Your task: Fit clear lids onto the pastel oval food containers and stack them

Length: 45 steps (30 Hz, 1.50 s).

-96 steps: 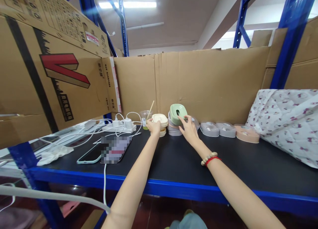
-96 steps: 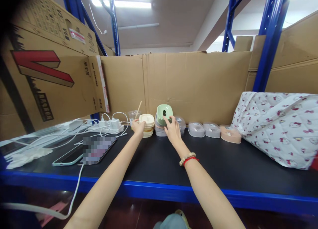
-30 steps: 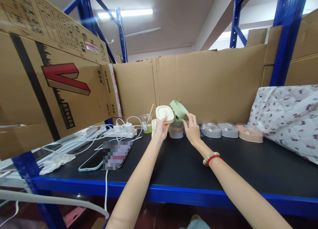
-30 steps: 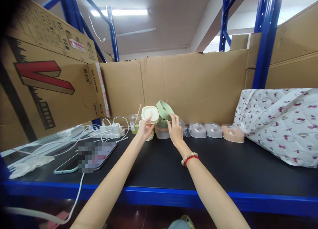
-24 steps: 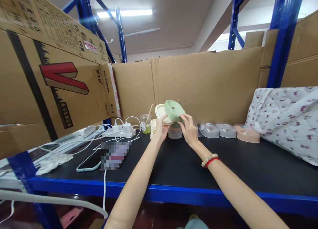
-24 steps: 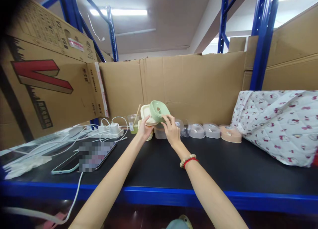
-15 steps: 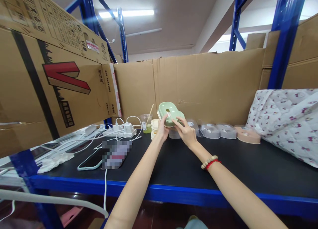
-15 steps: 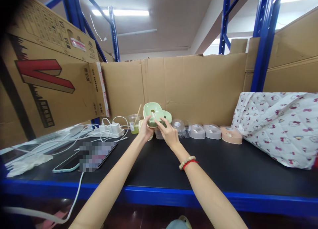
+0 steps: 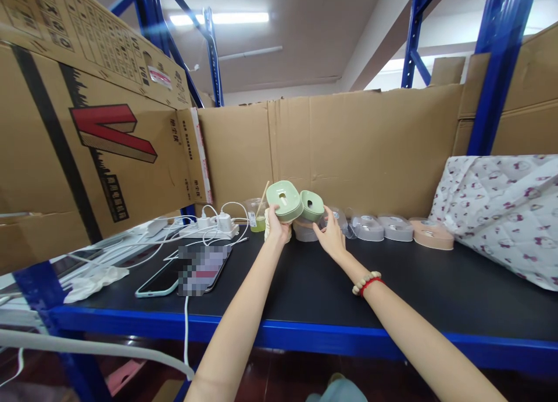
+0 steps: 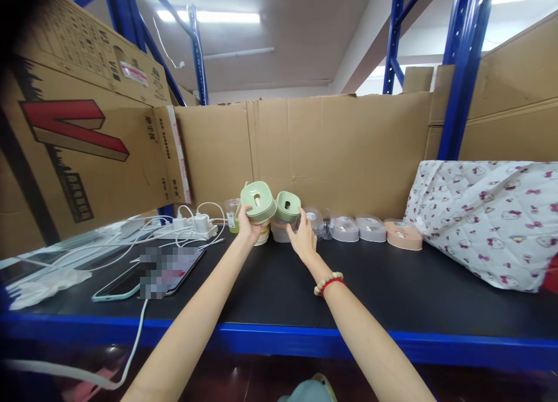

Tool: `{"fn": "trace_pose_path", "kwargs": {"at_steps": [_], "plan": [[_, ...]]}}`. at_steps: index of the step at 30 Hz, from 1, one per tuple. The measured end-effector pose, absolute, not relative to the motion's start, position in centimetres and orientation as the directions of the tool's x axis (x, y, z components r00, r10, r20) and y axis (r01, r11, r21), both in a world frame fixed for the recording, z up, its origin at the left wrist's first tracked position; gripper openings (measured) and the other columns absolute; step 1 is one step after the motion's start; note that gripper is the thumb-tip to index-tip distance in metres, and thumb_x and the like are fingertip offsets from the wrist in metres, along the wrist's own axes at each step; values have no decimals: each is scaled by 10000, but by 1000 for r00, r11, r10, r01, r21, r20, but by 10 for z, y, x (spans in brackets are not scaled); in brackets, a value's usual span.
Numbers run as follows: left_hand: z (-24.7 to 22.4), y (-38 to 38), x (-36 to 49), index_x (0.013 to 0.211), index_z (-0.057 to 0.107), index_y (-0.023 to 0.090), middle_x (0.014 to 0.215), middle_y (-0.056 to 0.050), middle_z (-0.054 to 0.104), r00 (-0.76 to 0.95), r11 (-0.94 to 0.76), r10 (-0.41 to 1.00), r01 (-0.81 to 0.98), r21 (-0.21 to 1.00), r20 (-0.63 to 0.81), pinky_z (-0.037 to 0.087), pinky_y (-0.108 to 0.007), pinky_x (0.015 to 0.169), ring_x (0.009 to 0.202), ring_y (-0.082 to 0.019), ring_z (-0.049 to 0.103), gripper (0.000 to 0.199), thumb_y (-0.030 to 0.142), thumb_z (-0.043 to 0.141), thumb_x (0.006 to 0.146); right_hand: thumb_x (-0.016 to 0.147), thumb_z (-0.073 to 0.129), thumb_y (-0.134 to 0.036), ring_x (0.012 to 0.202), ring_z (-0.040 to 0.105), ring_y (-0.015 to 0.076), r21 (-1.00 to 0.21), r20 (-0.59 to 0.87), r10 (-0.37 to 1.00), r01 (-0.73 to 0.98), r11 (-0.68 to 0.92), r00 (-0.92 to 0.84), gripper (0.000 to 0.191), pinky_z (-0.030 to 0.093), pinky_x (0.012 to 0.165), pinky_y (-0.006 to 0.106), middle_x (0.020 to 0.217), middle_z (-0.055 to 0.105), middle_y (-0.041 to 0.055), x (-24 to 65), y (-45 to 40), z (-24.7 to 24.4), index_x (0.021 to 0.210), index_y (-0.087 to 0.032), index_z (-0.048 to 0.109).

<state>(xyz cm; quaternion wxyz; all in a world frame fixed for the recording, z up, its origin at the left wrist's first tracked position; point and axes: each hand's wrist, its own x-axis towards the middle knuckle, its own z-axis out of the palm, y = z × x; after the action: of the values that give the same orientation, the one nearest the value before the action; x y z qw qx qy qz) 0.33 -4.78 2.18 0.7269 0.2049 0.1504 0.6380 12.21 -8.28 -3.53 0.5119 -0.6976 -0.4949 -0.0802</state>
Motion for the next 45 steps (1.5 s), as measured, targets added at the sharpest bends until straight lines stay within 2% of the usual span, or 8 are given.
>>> {"fn": "trace_pose_path", "kwargs": {"at_steps": [5,11,16,23,26,30,37,45], "plan": [[23,-52,6,715,474,145,562,20,510,132,96,991,-847,523,32,350,-174,437,443,-86,473,67,120,432,761,743,462,-272,1010,567,251,-575,684,635,801,168,358,591,488,814,414,1220,516,120,126,-77,-40,1328,-198,426],[24,-51,7,778,529,128,635,9,560,102,64,994,-839,540,42,406,-172,482,481,-85,508,75,141,476,829,719,433,-256,1261,397,252,-464,766,604,839,284,220,643,368,1015,450,1367,408,144,138,-62,-48,1349,-132,395],[23,-53,8,792,575,125,673,-11,596,123,76,991,-814,575,44,415,-167,489,534,-97,553,136,201,486,861,780,402,-372,1300,344,279,-537,717,649,795,282,254,609,281,1042,535,1412,363,137,142,-59,-45,1352,-163,402],[10,-46,14,720,589,127,636,3,564,250,-54,927,-648,760,279,347,-169,470,529,-95,499,145,218,676,648,770,384,-577,1085,539,240,-699,711,484,437,566,510,623,441,902,396,1180,567,164,122,-76,-17,1174,-121,513],[5,-44,15,686,595,131,602,9,547,351,-121,861,-563,818,369,336,-169,473,542,-107,493,247,252,746,532,658,523,-599,972,588,227,-711,670,459,326,623,583,584,467,840,349,1056,629,139,117,-82,-9,1010,-134,558],[5,-47,15,680,614,131,603,-2,544,345,-166,855,-526,834,388,378,-181,528,594,-126,520,248,263,765,534,459,668,-616,758,617,208,-751,605,524,210,626,600,605,488,666,310,825,661,97,119,-87,-5,824,-143,573],[7,-53,17,695,647,119,673,-38,599,245,-223,884,-527,820,398,435,-200,609,689,-154,577,156,206,759,628,394,703,-612,615,580,164,-784,580,604,175,595,547,552,458,584,269,626,620,45,113,-94,-4,651,-139,576],[4,-51,19,639,622,113,627,-35,590,247,-205,899,-495,845,363,452,-215,633,713,-174,592,234,169,820,528,509,624,-657,669,596,201,-819,569,613,312,481,548,541,450,622,289,633,629,59,118,-91,-9,667,-140,615]]}}
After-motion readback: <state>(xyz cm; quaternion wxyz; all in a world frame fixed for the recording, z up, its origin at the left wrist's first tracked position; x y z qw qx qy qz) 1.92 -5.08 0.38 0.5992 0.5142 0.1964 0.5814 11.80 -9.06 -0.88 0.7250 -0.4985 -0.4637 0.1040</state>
